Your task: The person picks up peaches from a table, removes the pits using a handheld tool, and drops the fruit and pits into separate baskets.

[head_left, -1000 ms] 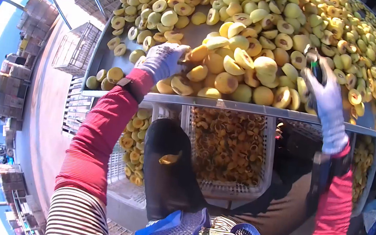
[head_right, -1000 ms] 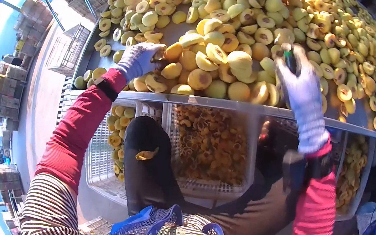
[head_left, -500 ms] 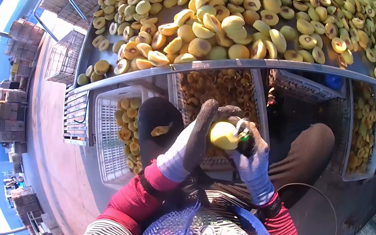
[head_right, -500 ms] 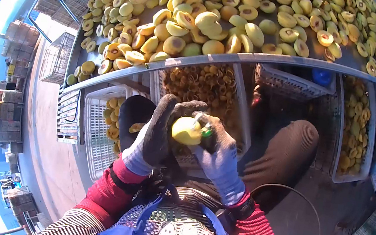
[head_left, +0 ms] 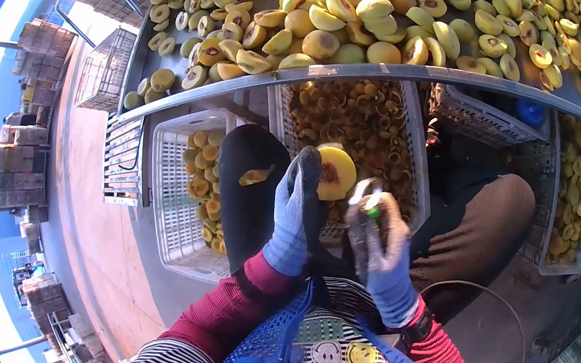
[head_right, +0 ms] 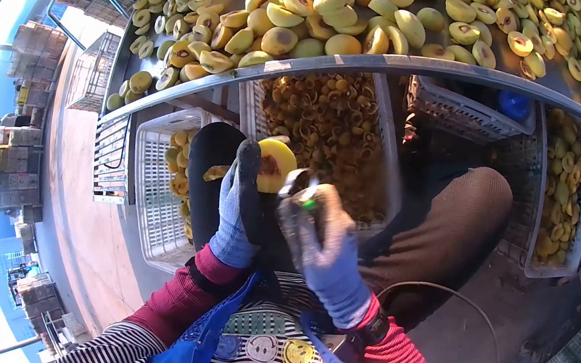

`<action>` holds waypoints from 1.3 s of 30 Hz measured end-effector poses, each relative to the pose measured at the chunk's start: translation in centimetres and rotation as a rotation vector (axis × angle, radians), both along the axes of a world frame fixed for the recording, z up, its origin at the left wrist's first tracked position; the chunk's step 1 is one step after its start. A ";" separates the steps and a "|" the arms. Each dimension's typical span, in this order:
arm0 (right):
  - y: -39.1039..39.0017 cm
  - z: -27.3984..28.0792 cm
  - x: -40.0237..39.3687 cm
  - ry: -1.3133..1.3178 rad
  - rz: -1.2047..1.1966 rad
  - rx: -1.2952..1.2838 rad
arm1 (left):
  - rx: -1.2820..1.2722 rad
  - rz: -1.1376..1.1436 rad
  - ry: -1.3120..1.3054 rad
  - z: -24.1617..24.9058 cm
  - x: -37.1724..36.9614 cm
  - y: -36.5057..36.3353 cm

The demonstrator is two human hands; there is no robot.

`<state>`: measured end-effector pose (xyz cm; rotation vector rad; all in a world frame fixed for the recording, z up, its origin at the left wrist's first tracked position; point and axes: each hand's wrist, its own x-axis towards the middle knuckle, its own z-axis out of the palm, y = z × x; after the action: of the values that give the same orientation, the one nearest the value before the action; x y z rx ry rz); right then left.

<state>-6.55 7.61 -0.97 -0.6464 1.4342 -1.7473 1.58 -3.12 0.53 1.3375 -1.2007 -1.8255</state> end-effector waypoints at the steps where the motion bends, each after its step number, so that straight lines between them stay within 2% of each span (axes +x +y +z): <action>1: -0.1 0.8 0.2 0.314 0.092 0.101 | -0.070 -0.021 0.071 0.2 -0.4 0.4; 2: 0.1 -1.4 1.1 0.724 -0.083 -0.027 | -0.141 -0.043 0.145 0.3 -0.7 0.7; 5: 0.6 -2.4 0.6 0.623 -0.025 0.080 | -0.231 -0.120 0.108 0.4 -0.2 1.0; 7: 1.1 -2.4 0.3 1.070 -0.063 0.043 | -0.255 -0.165 0.094 0.2 0.5 1.3; 8: 1.1 -2.3 0.3 1.070 -0.062 0.043 | -0.254 -0.164 0.094 -0.1 0.8 1.5; 10: 1.2 -2.1 0.3 0.951 0.014 0.051 | -0.844 -0.303 -0.127 -0.9 1.4 1.9; 11: 1.2 -1.7 0.4 0.951 0.016 0.049 | -0.845 -0.301 -0.128 -1.3 1.7 1.7; 13: 1.2 -0.9 0.7 0.742 0.081 0.116 | -1.314 -0.387 -0.304 -1.8 2.0 1.2; 16: 1.7 -1.5 1.3 0.828 -0.023 0.126 | -1.393 -0.390 -0.252 -1.1 1.7 1.7; 20: 2.1 -3.9 2.0 0.824 -0.031 0.118 | -1.211 -0.412 -0.203 -2.1 1.6 2.2; 22: 2.5 -4.5 1.8 1.035 0.020 -0.035 | -0.759 -0.380 -0.117 -2.4 1.6 2.7; 26: 3.1 -4.8 0.8 1.049 0.134 -0.040 | -0.650 -0.389 -0.040 -1.8 1.5 1.5; 28: 3.1 -4.0 0.5 0.958 0.177 -0.031 | 0.023 -0.566 0.064 -0.2 1.7 -0.3; 29: 3.2 -4.4 0.9 0.954 0.180 -0.030 | 0.092 -0.653 0.130 0.5 1.9 -1.7; 30: 3.2 -5.1 1.4 0.967 0.170 -0.010 | -0.024 -0.679 0.066 -0.3 1.7 -2.3; 32: 2.8 -4.8 2.0 0.981 0.162 0.003 | -0.836 -0.869 -0.055 -2.1 2.5 -2.3; 33: 2.5 -3.8 2.0 0.220 0.234 0.172 | -0.838 -0.870 -0.054 -2.2 2.2 -2.2; 34: 2.4 -3.1 1.9 -0.548 0.282 0.320 | -0.642 -0.801 -0.053 -2.3 1.9 -2.0; 35: 2.5 -2.9 1.8 -0.549 0.279 0.323 | -0.443 -0.729 -0.053 -2.5 1.7 -1.7; 37: 2.5 -2.6 1.3 -1.309 0.512 -0.058 | -0.491 -0.695 -0.037 -2.6 1.4 -1.2; 38: 2.5 -2.5 1.2 -1.310 0.511 -0.052 | -0.542 -0.650 -0.027 -2.5 1.4 -0.9; 39: 2.3 -2.2 1.2 -1.560 0.602 -0.169 | -0.539 -0.642 -0.029 -2.1 1.3 -0.6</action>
<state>-5.31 9.87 -3.17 0.2689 -0.0203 -1.2237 2.92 -3.75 -1.61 0.7143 -2.1244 -1.6689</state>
